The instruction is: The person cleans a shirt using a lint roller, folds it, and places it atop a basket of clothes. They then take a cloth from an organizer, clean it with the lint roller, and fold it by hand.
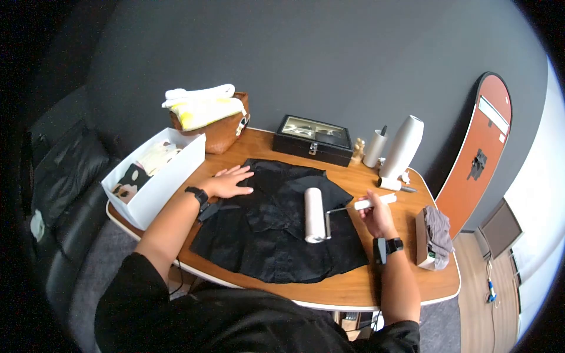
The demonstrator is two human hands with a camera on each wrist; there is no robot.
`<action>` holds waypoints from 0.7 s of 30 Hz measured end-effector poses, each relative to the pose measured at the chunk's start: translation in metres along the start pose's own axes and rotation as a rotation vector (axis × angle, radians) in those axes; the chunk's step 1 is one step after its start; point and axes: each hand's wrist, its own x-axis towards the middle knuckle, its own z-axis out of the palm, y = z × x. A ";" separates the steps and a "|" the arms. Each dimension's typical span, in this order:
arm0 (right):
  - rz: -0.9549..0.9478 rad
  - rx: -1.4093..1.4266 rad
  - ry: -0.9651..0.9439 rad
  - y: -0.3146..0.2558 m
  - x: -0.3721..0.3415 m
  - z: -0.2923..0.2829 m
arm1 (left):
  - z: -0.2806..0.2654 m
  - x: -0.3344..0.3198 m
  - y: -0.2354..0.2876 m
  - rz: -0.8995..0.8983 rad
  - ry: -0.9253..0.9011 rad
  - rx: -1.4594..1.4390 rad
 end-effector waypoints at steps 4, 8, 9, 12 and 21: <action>0.118 -0.078 -0.195 0.002 -0.025 0.047 | 0.002 0.002 -0.003 0.002 0.002 0.003; 0.163 -0.152 -0.354 0.014 -0.033 0.064 | 0.004 0.003 -0.004 0.000 0.001 0.012; 0.167 -0.153 -0.355 0.014 -0.031 0.064 | 0.003 0.004 -0.005 0.002 0.003 0.018; 0.172 -0.180 -0.257 0.013 -0.020 0.047 | 0.004 0.003 -0.005 0.003 0.003 0.008; 0.030 0.112 0.196 0.006 0.022 -0.051 | 0.004 0.004 -0.004 0.005 0.004 0.027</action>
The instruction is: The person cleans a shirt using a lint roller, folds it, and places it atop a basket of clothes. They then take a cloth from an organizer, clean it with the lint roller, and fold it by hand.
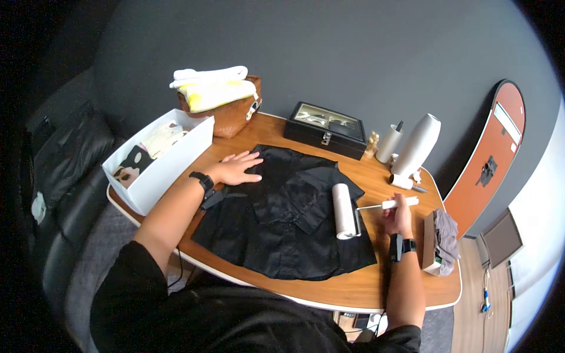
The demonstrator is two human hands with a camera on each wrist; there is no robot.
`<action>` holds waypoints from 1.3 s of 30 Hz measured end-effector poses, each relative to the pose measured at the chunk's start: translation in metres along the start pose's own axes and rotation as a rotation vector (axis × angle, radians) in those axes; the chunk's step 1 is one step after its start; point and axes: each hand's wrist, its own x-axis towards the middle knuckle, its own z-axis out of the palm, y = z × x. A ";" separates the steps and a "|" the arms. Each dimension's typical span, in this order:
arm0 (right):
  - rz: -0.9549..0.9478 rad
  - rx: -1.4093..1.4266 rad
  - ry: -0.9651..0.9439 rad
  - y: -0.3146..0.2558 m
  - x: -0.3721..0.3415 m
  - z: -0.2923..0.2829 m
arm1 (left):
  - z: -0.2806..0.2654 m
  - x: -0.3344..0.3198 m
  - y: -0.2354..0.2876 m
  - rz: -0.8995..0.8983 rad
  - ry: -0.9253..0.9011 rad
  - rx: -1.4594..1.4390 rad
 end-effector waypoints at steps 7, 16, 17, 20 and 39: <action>0.016 -0.052 -0.200 0.007 -0.024 0.040 | -0.002 0.000 0.000 -0.008 -0.011 -0.011; 0.160 -0.224 -0.502 0.026 -0.076 0.107 | -0.006 0.003 -0.009 0.031 -0.044 -0.070; 0.157 -0.230 -0.489 0.026 -0.071 0.104 | -0.007 0.004 -0.011 0.039 -0.052 -0.076; 0.124 -0.206 -0.350 0.021 -0.052 0.080 | -0.006 0.004 -0.014 0.044 -0.060 -0.086; 0.152 -0.168 -0.499 0.032 -0.082 0.113 | -0.005 0.002 -0.009 0.026 -0.081 -0.036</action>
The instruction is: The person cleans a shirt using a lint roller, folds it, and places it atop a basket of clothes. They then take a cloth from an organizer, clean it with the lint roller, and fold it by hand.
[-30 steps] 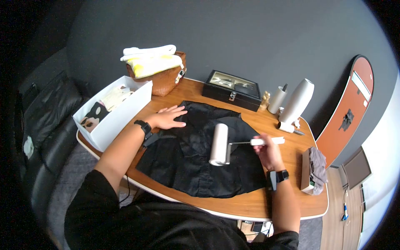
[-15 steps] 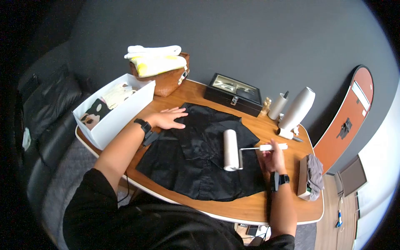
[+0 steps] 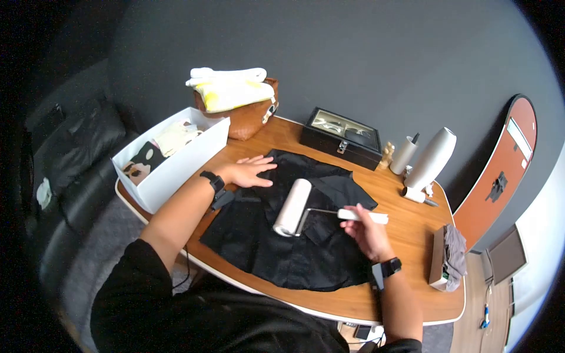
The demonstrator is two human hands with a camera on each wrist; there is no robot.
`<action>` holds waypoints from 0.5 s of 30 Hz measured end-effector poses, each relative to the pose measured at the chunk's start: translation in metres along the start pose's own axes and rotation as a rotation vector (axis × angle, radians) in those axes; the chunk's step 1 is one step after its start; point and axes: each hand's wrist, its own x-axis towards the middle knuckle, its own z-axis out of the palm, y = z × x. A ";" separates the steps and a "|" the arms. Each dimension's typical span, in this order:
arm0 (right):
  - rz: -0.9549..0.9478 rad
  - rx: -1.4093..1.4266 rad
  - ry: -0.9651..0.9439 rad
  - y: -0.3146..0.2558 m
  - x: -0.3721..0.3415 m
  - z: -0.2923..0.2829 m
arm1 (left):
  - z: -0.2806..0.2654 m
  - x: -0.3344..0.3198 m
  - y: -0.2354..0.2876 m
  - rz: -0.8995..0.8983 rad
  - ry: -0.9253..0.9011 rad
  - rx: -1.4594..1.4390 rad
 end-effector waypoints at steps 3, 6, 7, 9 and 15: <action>0.040 -0.018 -0.054 0.008 0.003 0.011 | -0.001 -0.002 0.002 -0.003 -0.001 0.010; 0.057 -0.018 0.056 0.005 0.007 -0.001 | 0.001 -0.001 0.002 -0.003 0.007 0.022; 0.062 0.019 0.076 0.005 0.009 -0.011 | 0.002 -0.001 0.002 -0.008 0.009 0.023; 0.053 0.069 0.130 0.004 0.015 -0.035 | 0.003 -0.001 0.005 -0.022 0.012 0.028; -0.070 0.171 0.340 0.002 0.023 -0.081 | 0.006 0.002 0.004 -0.026 0.024 0.044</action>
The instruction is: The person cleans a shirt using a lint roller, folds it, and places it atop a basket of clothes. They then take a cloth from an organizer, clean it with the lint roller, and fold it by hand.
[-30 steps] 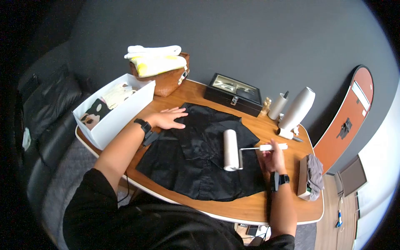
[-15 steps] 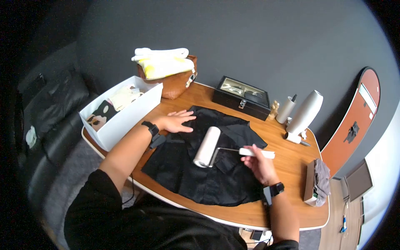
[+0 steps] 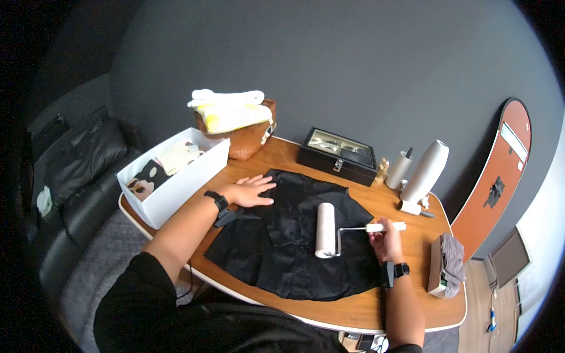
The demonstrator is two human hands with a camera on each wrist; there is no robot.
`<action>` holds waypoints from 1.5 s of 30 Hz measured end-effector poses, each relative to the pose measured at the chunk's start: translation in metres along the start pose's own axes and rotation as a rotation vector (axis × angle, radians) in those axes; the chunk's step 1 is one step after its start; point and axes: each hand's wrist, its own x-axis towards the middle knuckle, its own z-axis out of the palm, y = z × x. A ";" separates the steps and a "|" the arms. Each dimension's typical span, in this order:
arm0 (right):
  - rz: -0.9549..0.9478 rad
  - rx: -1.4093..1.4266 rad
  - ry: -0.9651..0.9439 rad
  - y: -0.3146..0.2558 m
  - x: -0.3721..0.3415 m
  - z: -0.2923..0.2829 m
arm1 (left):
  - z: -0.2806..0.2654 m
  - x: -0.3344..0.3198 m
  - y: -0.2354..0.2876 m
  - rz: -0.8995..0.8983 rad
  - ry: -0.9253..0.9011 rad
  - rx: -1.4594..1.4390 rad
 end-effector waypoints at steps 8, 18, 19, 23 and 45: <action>-0.172 0.063 0.189 -0.025 0.005 -0.029 | -0.001 -0.002 0.001 0.001 0.006 -0.011; -0.152 -0.106 0.040 -0.016 0.003 -0.021 | 0.000 -0.002 0.001 0.000 -0.001 -0.011; -0.147 -0.132 -0.024 -0.012 -0.002 -0.009 | 0.000 -0.002 0.001 0.001 0.001 -0.015; -0.012 -0.217 -0.172 -0.004 -0.032 0.039 | 0.000 -0.003 0.003 -0.002 0.001 -0.022; -0.269 0.033 0.215 -0.031 0.009 -0.038 | 0.004 0.016 -0.029 0.152 0.091 -0.375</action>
